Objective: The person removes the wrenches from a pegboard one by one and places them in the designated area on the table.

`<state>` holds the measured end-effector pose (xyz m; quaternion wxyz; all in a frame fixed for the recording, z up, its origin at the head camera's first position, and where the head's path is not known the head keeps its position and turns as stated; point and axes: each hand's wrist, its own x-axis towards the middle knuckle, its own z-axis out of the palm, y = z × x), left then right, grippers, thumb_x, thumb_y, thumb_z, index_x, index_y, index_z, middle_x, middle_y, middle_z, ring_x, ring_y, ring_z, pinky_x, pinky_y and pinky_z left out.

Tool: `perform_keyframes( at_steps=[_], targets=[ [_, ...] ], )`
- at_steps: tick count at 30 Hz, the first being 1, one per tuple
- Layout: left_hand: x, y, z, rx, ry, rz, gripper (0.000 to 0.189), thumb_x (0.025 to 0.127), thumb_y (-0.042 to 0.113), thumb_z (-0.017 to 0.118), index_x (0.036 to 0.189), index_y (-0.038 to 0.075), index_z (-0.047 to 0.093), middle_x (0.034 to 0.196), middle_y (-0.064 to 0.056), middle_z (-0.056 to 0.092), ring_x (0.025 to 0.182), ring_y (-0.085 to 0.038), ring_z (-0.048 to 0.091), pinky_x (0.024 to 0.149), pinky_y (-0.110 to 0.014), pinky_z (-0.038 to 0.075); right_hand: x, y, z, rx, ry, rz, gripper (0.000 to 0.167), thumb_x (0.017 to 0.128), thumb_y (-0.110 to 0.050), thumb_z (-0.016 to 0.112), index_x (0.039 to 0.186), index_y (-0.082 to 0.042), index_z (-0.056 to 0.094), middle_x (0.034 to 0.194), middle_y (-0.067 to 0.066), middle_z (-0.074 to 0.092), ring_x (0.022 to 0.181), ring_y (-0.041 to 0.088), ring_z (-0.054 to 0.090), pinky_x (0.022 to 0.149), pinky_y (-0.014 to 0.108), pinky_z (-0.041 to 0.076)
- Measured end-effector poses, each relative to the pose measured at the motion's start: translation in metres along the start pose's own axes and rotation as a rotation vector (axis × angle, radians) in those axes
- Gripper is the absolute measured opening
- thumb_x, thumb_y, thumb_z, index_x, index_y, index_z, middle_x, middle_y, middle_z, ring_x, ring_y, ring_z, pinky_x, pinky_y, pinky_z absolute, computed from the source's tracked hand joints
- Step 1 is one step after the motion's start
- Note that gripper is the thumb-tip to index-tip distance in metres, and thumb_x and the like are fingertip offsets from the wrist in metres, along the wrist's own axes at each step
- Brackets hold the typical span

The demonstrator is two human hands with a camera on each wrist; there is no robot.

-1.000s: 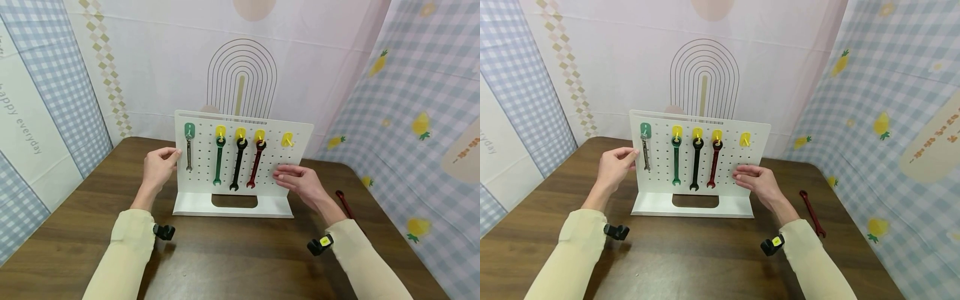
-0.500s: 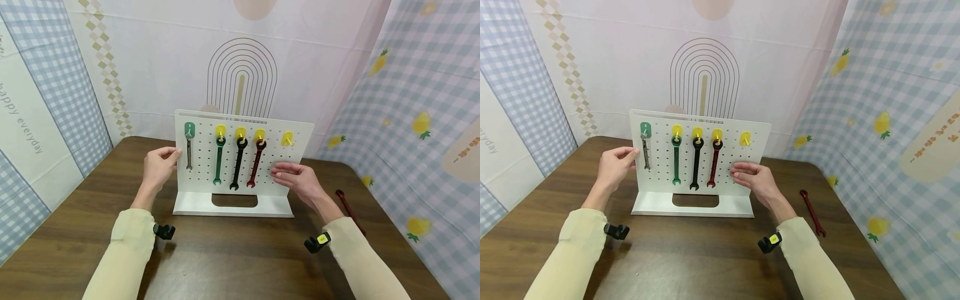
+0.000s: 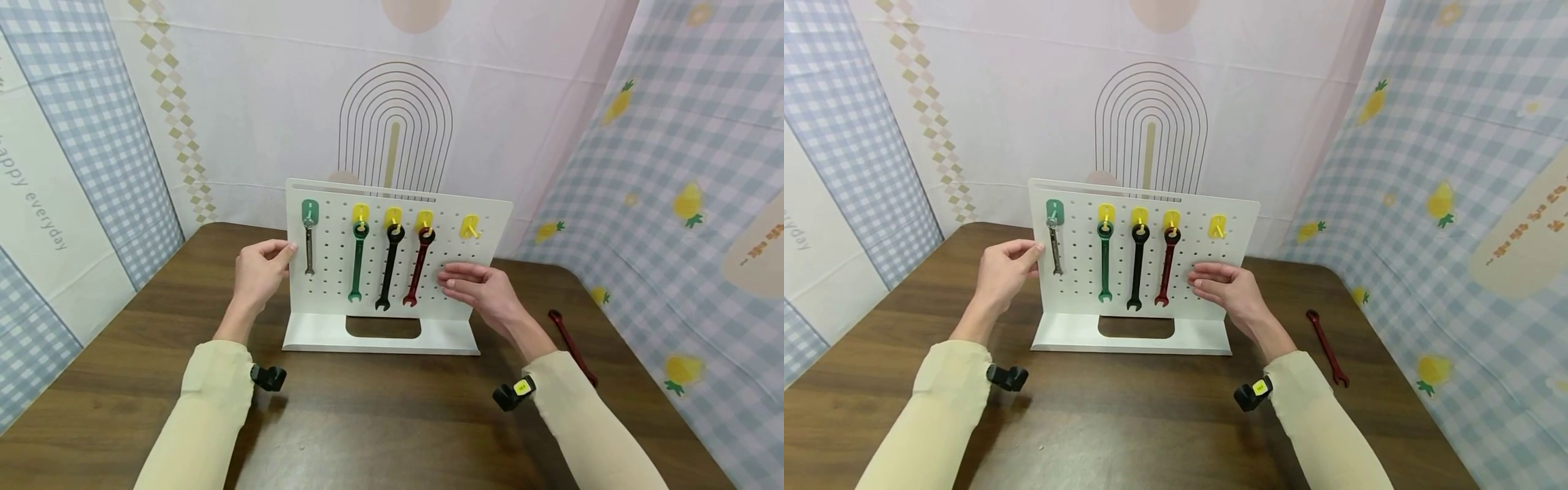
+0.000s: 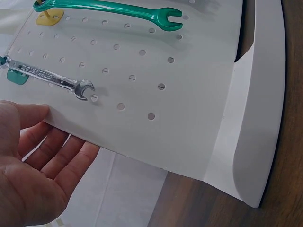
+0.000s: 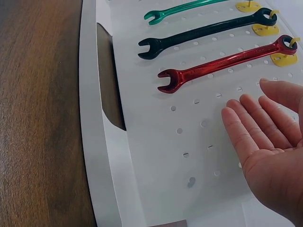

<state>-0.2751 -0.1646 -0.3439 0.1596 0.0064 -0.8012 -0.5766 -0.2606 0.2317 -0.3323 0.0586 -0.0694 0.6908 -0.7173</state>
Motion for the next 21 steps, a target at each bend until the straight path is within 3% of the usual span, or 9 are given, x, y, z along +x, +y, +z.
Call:
perform_keyframes(
  at_steps=[8,14,21],
  targets=[
    [0.0003,-0.0001,-0.0005,0.001,-0.010,0.000,0.036,0.107,0.029,0.065,0.125,-0.001,0.074,0.117,-0.020,0.070,0.091,-0.020,0.063,0.068,-0.011,0.057,0.0019,0.0008,0.0021,0.034,-0.010,-0.007,0.051,0.097,0.009,0.069,0.144,0.015,0.052,0.110,0.003,0.080,0.108,0.015,0.076,0.101,0.035,0.061],
    [0.0010,-0.0003,-0.0006,-0.001,-0.020,-0.001,0.037,0.107,0.029,0.064,0.127,-0.001,0.074,0.122,-0.021,0.070,0.099,-0.030,0.067,0.081,-0.027,0.065,0.0024,0.0004,0.0038,0.051,-0.019,-0.011,0.052,0.097,0.009,0.069,0.145,0.015,0.051,0.113,0.005,0.080,0.109,0.016,0.076,0.100,0.034,0.061],
    [0.0012,-0.0013,-0.0004,-0.003,-0.008,0.006,0.036,0.107,0.028,0.065,0.125,-0.001,0.074,0.118,-0.021,0.071,0.089,-0.019,0.064,0.068,-0.011,0.057,0.0041,-0.0008,0.0071,0.028,-0.021,-0.011,0.052,0.097,0.008,0.069,0.146,0.013,0.051,0.117,0.007,0.079,0.110,0.016,0.076,0.101,0.033,0.061]
  ],
)
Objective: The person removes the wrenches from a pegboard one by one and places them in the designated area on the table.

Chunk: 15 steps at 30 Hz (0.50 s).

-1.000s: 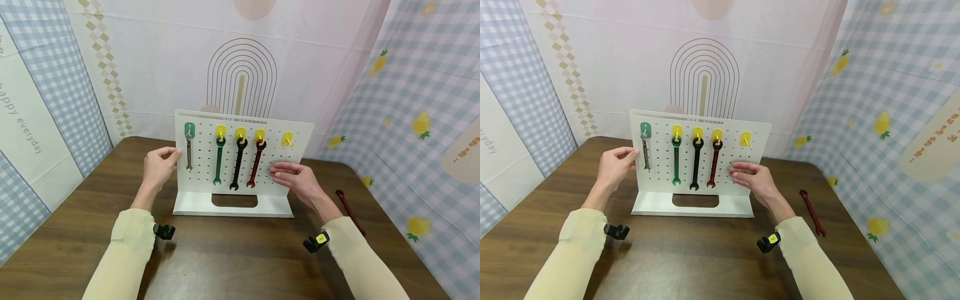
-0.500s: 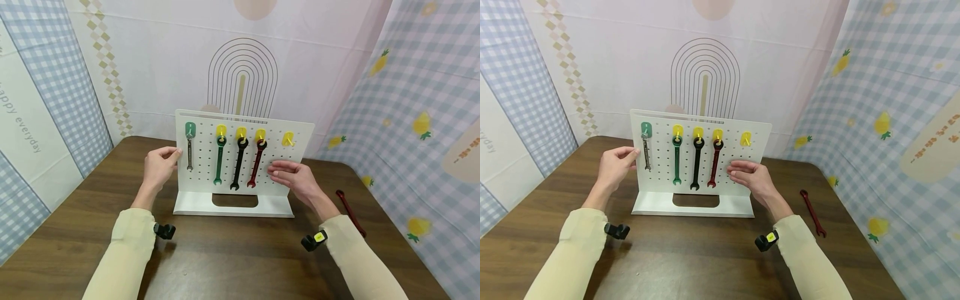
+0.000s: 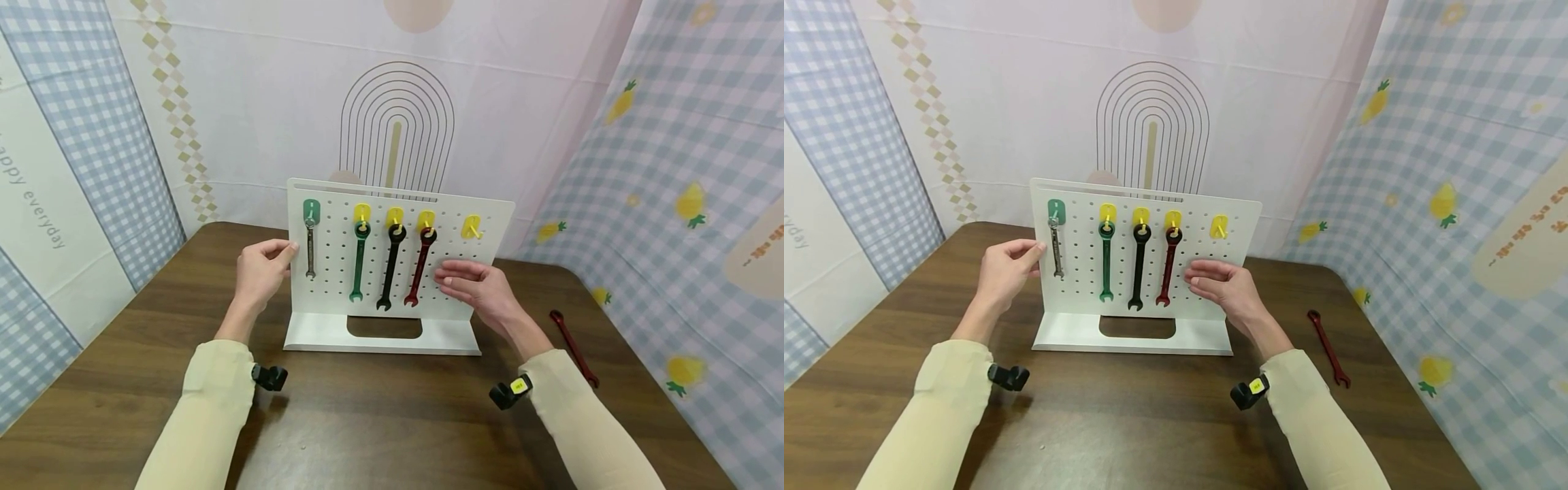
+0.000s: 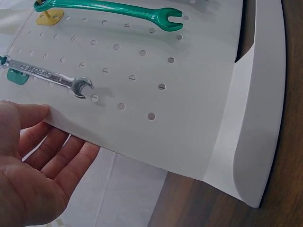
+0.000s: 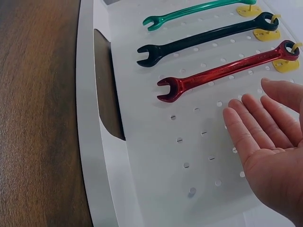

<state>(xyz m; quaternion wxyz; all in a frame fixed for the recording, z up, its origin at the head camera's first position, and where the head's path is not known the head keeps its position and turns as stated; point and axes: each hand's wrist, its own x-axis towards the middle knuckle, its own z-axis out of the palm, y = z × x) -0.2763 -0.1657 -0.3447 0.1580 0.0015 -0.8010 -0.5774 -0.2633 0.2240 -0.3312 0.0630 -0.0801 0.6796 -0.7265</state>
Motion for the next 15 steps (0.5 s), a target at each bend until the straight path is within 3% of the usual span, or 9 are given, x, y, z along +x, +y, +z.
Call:
perform_keyframes(
  at_steps=[8,15],
  targets=[
    [0.0000,0.0002,0.0002,0.000,-0.004,-0.002,0.036,0.107,0.029,0.065,0.125,-0.001,0.074,0.119,-0.021,0.071,0.099,-0.033,0.067,0.074,-0.019,0.062,0.0011,-0.0013,0.0028,0.003,-0.002,-0.003,0.052,0.097,0.006,0.070,0.145,0.012,0.052,0.115,0.005,0.079,0.112,0.016,0.075,0.102,0.034,0.060],
    [-0.0002,0.0002,0.0000,0.003,-0.003,0.000,0.036,0.107,0.029,0.064,0.125,-0.001,0.074,0.119,-0.021,0.071,0.092,-0.022,0.066,0.071,-0.015,0.060,0.0016,-0.0016,0.0050,0.019,-0.001,-0.006,0.052,0.097,0.007,0.070,0.145,0.012,0.053,0.113,0.003,0.079,0.110,0.016,0.075,0.100,0.034,0.061]
  ],
)
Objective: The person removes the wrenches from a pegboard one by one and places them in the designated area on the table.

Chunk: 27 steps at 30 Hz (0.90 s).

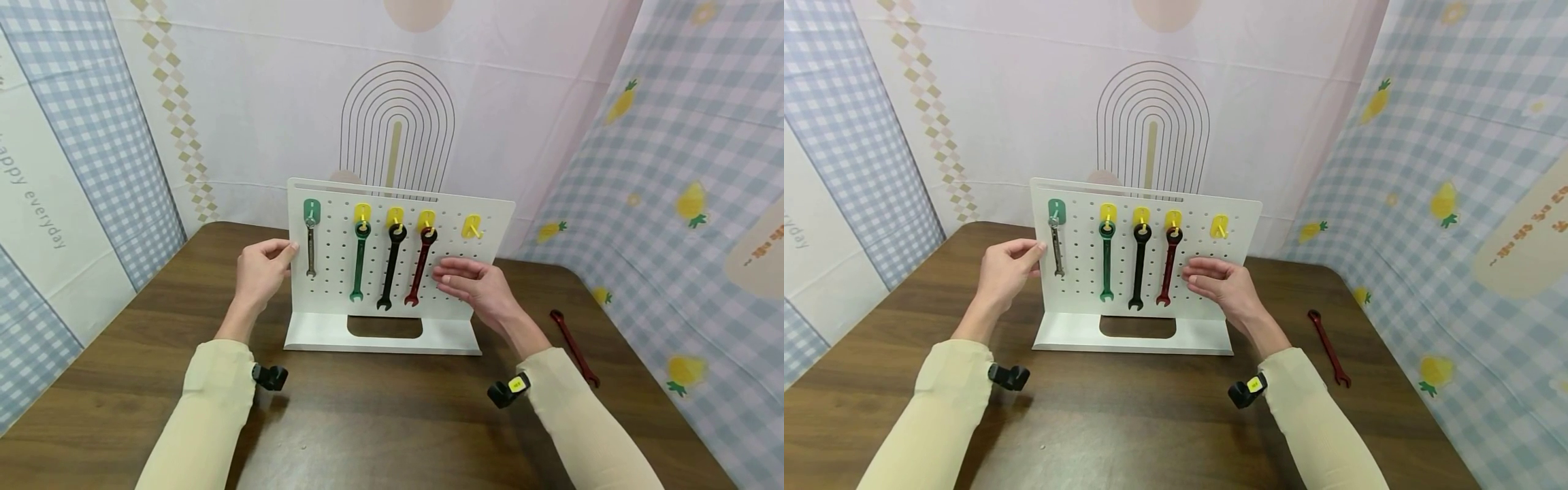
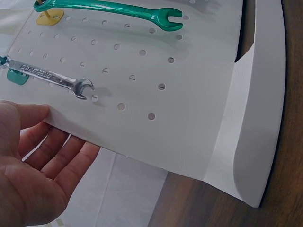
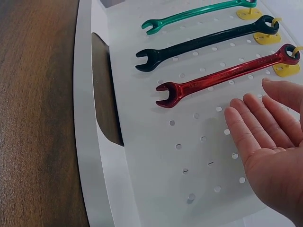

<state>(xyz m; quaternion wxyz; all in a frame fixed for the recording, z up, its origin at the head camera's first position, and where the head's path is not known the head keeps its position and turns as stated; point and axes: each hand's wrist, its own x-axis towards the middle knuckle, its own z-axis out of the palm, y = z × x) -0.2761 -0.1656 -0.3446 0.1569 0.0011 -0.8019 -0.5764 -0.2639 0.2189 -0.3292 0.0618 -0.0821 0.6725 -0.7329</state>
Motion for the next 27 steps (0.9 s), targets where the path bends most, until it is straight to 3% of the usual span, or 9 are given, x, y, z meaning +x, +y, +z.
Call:
perform_keyframes(
  at_steps=[4,18,27],
  targets=[
    [0.000,0.000,0.000,0.004,0.001,-0.004,0.036,0.107,0.029,0.064,0.125,-0.001,0.074,0.119,-0.021,0.071,0.088,-0.017,0.063,0.068,-0.010,0.056,0.000,0.000,0.001,0.014,-0.003,-0.004,0.052,0.096,0.008,0.070,0.145,0.013,0.052,0.112,0.003,0.080,0.109,0.016,0.076,0.100,0.034,0.061],
    [0.000,-0.001,-0.001,0.007,0.003,0.003,0.036,0.107,0.029,0.065,0.124,-0.001,0.075,0.118,-0.021,0.071,0.087,-0.016,0.064,0.068,-0.010,0.056,0.002,-0.001,0.009,-0.012,-0.001,-0.015,0.049,0.097,0.008,0.069,0.144,0.009,0.056,0.115,0.002,0.079,0.110,0.016,0.075,0.102,0.035,0.060],
    [0.000,-0.001,0.000,-0.006,0.001,0.002,0.036,0.107,0.029,0.065,0.124,-0.001,0.075,0.117,-0.020,0.071,0.087,-0.015,0.063,0.069,-0.011,0.057,0.004,0.002,0.014,0.035,-0.011,-0.037,0.045,0.096,0.013,0.066,0.140,0.007,0.060,0.112,0.003,0.080,0.110,0.018,0.076,0.101,0.033,0.060]
  ],
)
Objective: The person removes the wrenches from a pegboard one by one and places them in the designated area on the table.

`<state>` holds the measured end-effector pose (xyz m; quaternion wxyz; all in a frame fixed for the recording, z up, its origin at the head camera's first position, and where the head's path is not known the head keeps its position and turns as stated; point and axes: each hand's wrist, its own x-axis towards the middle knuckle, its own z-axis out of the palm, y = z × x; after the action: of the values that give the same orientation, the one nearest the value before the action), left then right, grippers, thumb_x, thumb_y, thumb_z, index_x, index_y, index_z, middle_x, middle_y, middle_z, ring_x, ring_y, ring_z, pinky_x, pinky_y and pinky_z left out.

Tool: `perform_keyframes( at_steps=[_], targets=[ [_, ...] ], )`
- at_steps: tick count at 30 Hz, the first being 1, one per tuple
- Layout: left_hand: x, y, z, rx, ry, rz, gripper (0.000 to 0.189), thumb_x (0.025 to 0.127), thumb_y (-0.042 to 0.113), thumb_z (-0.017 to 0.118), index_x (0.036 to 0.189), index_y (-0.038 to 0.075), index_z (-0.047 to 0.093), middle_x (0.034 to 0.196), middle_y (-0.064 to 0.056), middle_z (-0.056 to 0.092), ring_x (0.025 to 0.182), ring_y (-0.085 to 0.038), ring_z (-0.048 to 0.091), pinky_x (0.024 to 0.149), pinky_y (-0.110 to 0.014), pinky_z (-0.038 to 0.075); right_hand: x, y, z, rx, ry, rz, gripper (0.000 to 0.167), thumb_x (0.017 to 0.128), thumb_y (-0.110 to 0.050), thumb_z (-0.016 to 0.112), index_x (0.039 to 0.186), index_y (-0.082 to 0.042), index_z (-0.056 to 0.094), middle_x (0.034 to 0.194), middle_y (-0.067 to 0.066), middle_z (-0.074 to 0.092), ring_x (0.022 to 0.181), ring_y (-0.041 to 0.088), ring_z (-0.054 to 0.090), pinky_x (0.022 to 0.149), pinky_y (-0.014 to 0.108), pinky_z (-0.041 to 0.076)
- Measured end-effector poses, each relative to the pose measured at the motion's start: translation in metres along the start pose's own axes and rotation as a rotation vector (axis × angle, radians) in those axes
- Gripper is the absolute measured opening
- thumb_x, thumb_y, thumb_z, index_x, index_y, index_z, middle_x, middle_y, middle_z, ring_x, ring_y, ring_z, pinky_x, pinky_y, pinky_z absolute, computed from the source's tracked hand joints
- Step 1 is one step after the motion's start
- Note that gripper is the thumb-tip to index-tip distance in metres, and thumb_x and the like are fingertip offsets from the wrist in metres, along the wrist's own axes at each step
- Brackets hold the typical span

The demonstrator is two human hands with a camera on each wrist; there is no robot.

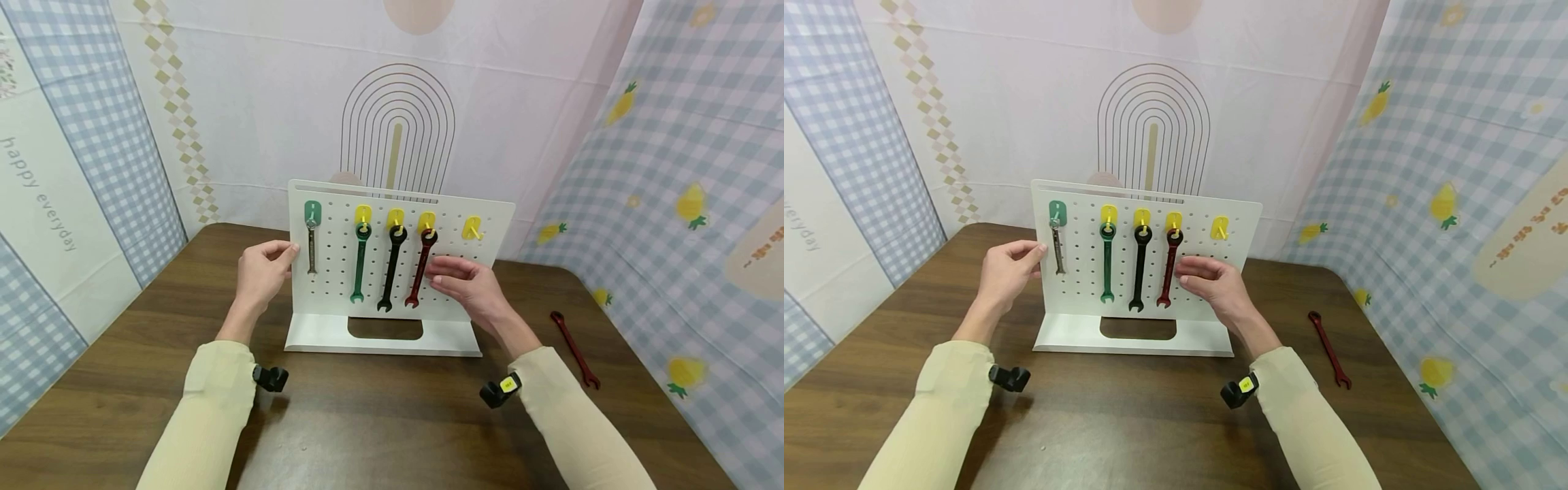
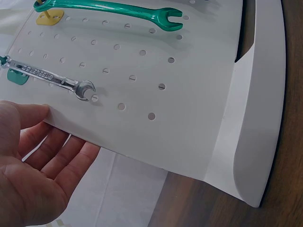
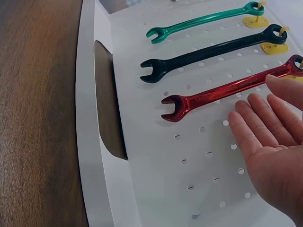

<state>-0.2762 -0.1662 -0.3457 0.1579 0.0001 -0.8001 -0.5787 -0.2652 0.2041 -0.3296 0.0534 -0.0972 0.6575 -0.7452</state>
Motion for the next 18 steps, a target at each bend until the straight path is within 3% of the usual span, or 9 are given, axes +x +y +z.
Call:
perform_keyframes(
  at_steps=[12,18],
  targets=[
    [0.0000,0.0006,-0.0002,-0.004,-0.003,0.000,0.037,0.107,0.029,0.065,0.125,-0.001,0.074,0.121,-0.021,0.071,0.096,-0.023,0.065,0.069,-0.010,0.057,0.0017,0.0014,0.0045,-0.067,-0.020,-0.006,0.055,0.098,0.010,0.066,0.150,0.010,0.049,0.120,0.004,0.074,0.113,0.015,0.073,0.104,0.034,0.059],
    [-0.0005,0.0005,0.0003,-0.007,-0.004,-0.004,0.037,0.107,0.029,0.064,0.126,-0.001,0.074,0.121,-0.021,0.070,0.104,-0.035,0.066,0.069,-0.010,0.056,0.0036,0.0009,0.0085,-0.068,-0.013,-0.002,0.056,0.098,0.008,0.067,0.151,0.009,0.049,0.123,0.004,0.072,0.112,0.012,0.072,0.103,0.031,0.060]
  ],
)
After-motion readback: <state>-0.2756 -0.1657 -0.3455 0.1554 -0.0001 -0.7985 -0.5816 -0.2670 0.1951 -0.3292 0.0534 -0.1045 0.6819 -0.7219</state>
